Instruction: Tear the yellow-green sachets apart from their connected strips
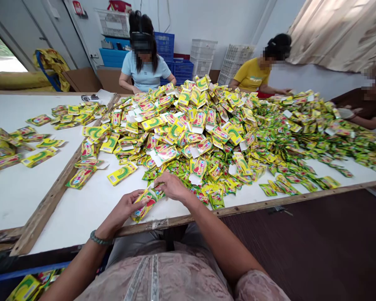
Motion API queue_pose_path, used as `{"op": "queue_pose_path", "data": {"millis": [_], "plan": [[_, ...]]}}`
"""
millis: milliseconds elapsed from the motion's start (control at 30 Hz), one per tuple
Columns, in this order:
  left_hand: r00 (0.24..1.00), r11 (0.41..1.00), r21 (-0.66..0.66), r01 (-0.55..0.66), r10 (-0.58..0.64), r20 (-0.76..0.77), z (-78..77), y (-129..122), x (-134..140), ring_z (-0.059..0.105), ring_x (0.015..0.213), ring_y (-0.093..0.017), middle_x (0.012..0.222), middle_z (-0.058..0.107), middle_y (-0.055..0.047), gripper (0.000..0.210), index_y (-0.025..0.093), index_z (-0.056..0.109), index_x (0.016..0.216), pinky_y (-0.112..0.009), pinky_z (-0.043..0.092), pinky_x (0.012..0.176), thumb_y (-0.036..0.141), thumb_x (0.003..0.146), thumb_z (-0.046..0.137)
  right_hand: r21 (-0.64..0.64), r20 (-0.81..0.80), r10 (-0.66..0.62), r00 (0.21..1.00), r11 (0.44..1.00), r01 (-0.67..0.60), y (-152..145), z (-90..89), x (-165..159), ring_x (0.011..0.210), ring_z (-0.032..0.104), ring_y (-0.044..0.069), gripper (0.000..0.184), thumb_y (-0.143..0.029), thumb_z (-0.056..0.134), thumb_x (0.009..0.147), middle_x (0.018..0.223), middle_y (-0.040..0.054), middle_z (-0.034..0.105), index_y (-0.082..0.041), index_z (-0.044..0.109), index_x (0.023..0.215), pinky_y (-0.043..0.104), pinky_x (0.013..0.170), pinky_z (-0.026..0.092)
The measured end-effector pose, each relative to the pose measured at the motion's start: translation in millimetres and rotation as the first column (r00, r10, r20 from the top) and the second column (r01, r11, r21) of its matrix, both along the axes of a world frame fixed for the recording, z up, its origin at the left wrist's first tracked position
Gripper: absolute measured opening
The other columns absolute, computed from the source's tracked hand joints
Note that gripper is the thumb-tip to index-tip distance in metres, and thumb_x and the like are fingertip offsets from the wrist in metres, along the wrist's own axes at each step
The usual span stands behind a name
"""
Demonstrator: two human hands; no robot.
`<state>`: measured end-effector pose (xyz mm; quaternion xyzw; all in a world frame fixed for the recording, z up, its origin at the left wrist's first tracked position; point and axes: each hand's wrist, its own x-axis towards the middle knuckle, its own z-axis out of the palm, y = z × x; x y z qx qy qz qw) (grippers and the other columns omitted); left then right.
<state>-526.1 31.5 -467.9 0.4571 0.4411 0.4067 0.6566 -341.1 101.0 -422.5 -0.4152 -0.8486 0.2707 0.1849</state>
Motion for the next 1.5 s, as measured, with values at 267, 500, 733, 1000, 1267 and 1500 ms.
{"op": "queue_pose_path", "data": {"millis": [267, 500, 733, 1000, 1267, 1500], "plan": [[0.988, 0.994, -0.112, -0.013, 0.030, 0.150, 5.7, -2, -4, 0.065, 0.083, -0.019, 0.094, 0.071, -0.006, 0.061, 0.016, 0.053, 0.122, -0.026, 0.048, 0.073, 0.034, 0.067, 0.074, -0.202, -0.142, -0.037, 0.989, 0.979, 0.008, -9, -6.9, -13, 0.055, 0.043, 0.009, 0.029, -0.030, 0.063, 0.078, 0.058, -0.0075, 0.044, -0.022, 0.058, 0.105, 0.019, 0.052, 0.033], [0.944, 0.960, -0.249, -0.126, 0.194, 0.268, -1.9, 0, -11, 0.066, 0.066, -0.015, 0.097, 0.070, -0.007, 0.064, 0.018, 0.049, 0.123, -0.024, 0.051, 0.062, 0.027, 0.065, 0.076, 0.134, 0.015, -0.075, 0.997, 0.988, 0.072, 22, -12.3, -5, 0.101, 0.053, 0.019, 0.037, -0.011, 0.046, 0.083, 0.112, 0.0066, 0.062, -0.021, 0.054, 0.118, 0.030, 0.084, 0.041], [0.932, 0.948, -0.262, -0.178, 0.248, 0.265, -3.0, 1, -15, 0.067, 0.067, -0.015, 0.090, 0.071, -0.006, 0.068, 0.019, 0.047, 0.126, -0.024, 0.051, 0.062, 0.028, 0.065, 0.076, 0.351, 0.197, -0.199, 0.960, 0.929, 0.120, 58, -9.3, -4, 0.089, 0.054, 0.019, 0.022, -0.018, 0.045, 0.086, 0.090, 0.0055, 0.067, -0.020, 0.067, 0.089, 0.029, 0.077, 0.037], [0.937, 0.932, -0.275, -0.236, 0.293, 0.189, -3.8, 3, -14, 0.065, 0.066, -0.014, 0.088, 0.071, -0.005, 0.066, 0.017, 0.050, 0.122, -0.022, 0.049, 0.059, 0.028, 0.063, 0.078, -0.326, -0.415, -0.420, 0.807, 0.897, 0.299, 23, -13.9, 7, 0.053, 0.048, 0.010, 0.034, -0.038, 0.061, 0.074, 0.062, -0.0050, 0.049, -0.019, 0.058, 0.101, 0.023, 0.053, 0.044], [0.953, 0.935, -0.240, -0.263, 0.291, 0.089, 3.1, 2, -12, 0.065, 0.068, -0.015, 0.081, 0.071, -0.003, 0.070, 0.017, 0.052, 0.121, -0.022, 0.047, 0.060, 0.033, 0.059, 0.080, -0.601, -0.507, -0.620, 0.599, 0.752, 0.271, 11, -35.6, 14, 0.066, 0.058, 0.013, 0.041, -0.043, 0.076, 0.054, 0.075, 0.0006, 0.059, -0.016, 0.064, 0.082, 0.028, 0.059, 0.055], [0.951, 0.940, -0.239, -0.243, 0.280, 0.131, 4.7, 2, -8, 0.065, 0.067, -0.015, 0.086, 0.072, -0.005, 0.070, 0.016, 0.052, 0.121, -0.022, 0.048, 0.061, 0.031, 0.059, 0.080, -0.532, -0.622, -0.570, 0.537, 0.811, 0.245, -1, -29.9, 3, 0.066, 0.058, 0.012, 0.030, -0.039, 0.073, 0.061, 0.071, -0.0007, 0.057, -0.020, 0.060, 0.080, 0.031, 0.064, 0.056]]}}
